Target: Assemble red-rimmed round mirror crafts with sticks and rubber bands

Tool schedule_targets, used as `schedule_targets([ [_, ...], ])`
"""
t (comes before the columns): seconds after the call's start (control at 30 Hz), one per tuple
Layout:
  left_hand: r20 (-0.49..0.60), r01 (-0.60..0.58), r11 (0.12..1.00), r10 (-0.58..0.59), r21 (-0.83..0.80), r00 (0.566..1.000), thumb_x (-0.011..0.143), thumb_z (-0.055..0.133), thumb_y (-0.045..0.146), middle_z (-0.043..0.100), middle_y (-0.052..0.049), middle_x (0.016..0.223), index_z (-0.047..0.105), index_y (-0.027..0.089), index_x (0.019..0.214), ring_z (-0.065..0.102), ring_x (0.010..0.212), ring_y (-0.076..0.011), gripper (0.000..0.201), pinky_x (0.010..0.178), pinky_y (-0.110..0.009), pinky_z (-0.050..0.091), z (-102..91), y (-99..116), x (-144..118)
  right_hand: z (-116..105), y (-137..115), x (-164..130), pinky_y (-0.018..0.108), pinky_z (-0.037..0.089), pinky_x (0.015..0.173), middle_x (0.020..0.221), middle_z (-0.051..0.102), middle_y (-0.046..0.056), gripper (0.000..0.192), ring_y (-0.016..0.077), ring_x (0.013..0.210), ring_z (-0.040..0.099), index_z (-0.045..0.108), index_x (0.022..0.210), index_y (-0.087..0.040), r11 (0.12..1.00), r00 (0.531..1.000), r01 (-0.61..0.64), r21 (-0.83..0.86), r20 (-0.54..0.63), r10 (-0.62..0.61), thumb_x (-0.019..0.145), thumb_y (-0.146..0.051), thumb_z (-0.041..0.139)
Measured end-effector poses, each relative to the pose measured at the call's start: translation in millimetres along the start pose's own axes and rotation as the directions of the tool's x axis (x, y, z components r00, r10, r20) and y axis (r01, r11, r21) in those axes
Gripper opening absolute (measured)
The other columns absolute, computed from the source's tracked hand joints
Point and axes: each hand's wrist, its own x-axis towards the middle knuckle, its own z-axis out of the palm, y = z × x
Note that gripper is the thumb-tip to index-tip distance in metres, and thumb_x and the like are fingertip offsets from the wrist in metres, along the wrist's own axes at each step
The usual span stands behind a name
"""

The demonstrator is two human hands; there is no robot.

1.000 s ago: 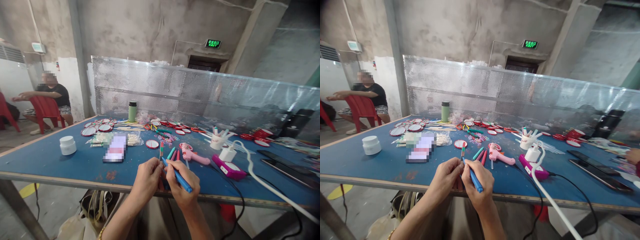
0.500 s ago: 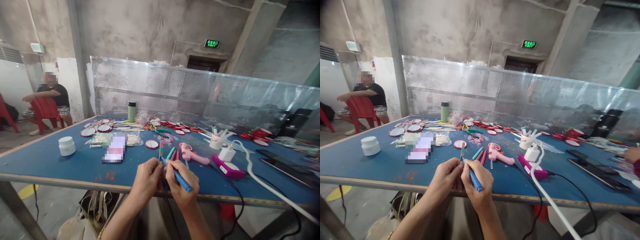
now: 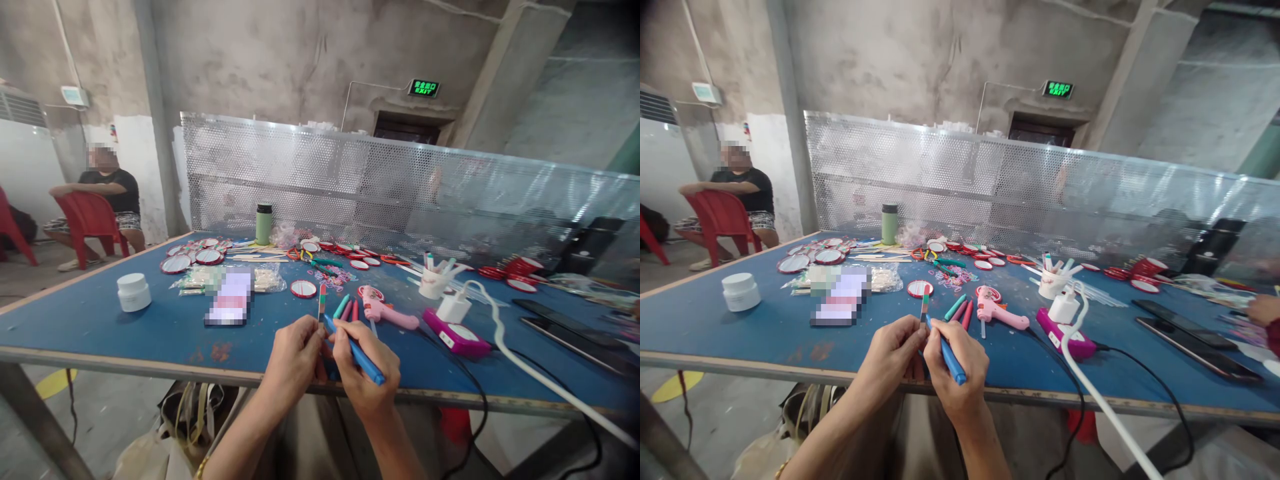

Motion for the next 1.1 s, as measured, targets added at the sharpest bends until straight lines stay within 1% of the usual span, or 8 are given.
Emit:
schedule_targets([
  [0.07,0.004,0.002,1.0,-0.002,-0.005,1.0,0.091,0.049,0.04,0.052,0.006,0.047,0.048,0.021,0.069,0.057,0.038,-0.0133,0.029,0.038,-0.02,0.038,-0.1,0.4,0.2,-0.5,-0.5,0.0,0.022,0.055,0.068,0.078,0.073,0.003,0.014,0.0131,0.069,0.071,0.067,0.096,-0.017,1.0,1.0,-0.004,0.003,-0.009,0.004,0.09,-0.009,0.057],
  [0.23,-0.001,0.006,1.0,-0.006,-0.001,1.0,0.089,0.05,0.039,0.053,0.006,0.049,0.046,0.021,0.066,0.054,0.037,-0.0118,0.03,0.038,-0.02,0.036,0.0,2.8,-0.2,-1.3,-2.9,2.4,0.022,0.055,0.068,0.079,0.074,0.002,0.013,0.0132,0.067,0.071,0.067,0.095,-0.018,1.0,0.999,0.007,0.015,0.035,-0.008,0.09,-0.011,0.057],
  [0.33,-0.007,-0.001,1.0,0.001,0.015,1.0,0.089,0.049,0.039,0.053,0.006,0.05,0.046,0.021,0.065,0.054,0.038,-0.0114,0.03,0.038,-0.02,0.036,-0.4,4.5,-0.6,-1.3,-3.5,4.0,0.023,0.055,0.067,0.079,0.074,0.002,0.014,0.0131,0.067,0.071,0.067,0.095,-0.018,1.0,0.999,0.013,0.015,0.042,-0.014,0.09,-0.011,0.057],
  [0.47,-0.025,-0.013,0.999,0.014,0.049,1.0,0.088,0.049,0.035,0.056,0.004,0.054,0.046,0.02,0.063,0.054,0.04,-0.0105,0.029,0.039,-0.019,0.034,-1.2,5.7,-0.6,-1.9,-3.4,3.7,0.023,0.054,0.065,0.077,0.073,0.002,0.014,0.0131,0.065,0.07,0.067,0.092,-0.018,1.0,0.998,0.02,0.014,0.055,-0.021,0.09,-0.011,0.056],
  [0.57,-0.016,-0.006,0.999,0.007,0.036,1.0,0.088,0.049,0.037,0.058,0.004,0.055,0.047,0.02,0.065,0.054,0.04,-0.0111,0.028,0.04,-0.019,0.035,-1.1,4.0,-0.4,-2.2,-2.9,2.6,0.022,0.053,0.066,0.077,0.073,0.002,0.014,0.0128,0.065,0.07,0.067,0.093,-0.018,1.0,0.999,0.015,0.014,0.051,-0.016,0.09,-0.01,0.056],
  [0.7,-0.013,0.012,1.0,-0.011,0.015,1.0,0.088,0.049,0.041,0.054,0.005,0.052,0.047,0.021,0.067,0.053,0.038,-0.0122,0.029,0.039,-0.02,0.036,-0.7,2.4,0.3,-1.9,-2.4,3.2,0.023,0.054,0.067,0.08,0.074,0.003,0.015,0.0137,0.068,0.071,0.068,0.096,-0.018,1.0,0.999,0.006,0.011,0.05,-0.007,0.09,-0.011,0.056],
  [0.93,-0.015,0.013,1.0,-0.013,0.015,1.0,0.088,0.049,0.04,0.053,0.005,0.05,0.047,0.021,0.066,0.054,0.038,-0.0122,0.029,0.039,-0.02,0.036,-0.8,5.4,-1.1,-1.8,-3.8,4.6,0.022,0.054,0.066,0.077,0.074,0.002,0.014,0.0134,0.065,0.071,0.068,0.094,-0.018,1.0,0.999,0.007,0.006,0.045,-0.007,0.09,-0.011,0.056],
  [1.1,-0.017,-0.003,1.0,0.003,0.014,1.0,0.088,0.05,0.037,0.053,0.005,0.051,0.045,0.021,0.063,0.053,0.038,-0.0109,0.03,0.038,-0.019,0.035,-1.4,4.0,-1.0,-2.7,-4.2,3.0,0.023,0.053,0.064,0.075,0.073,0.002,0.013,0.0133,0.063,0.07,0.068,0.09,-0.018,1.0,0.998,0.011,0.005,0.07,-0.011,0.09,-0.012,0.056],
])
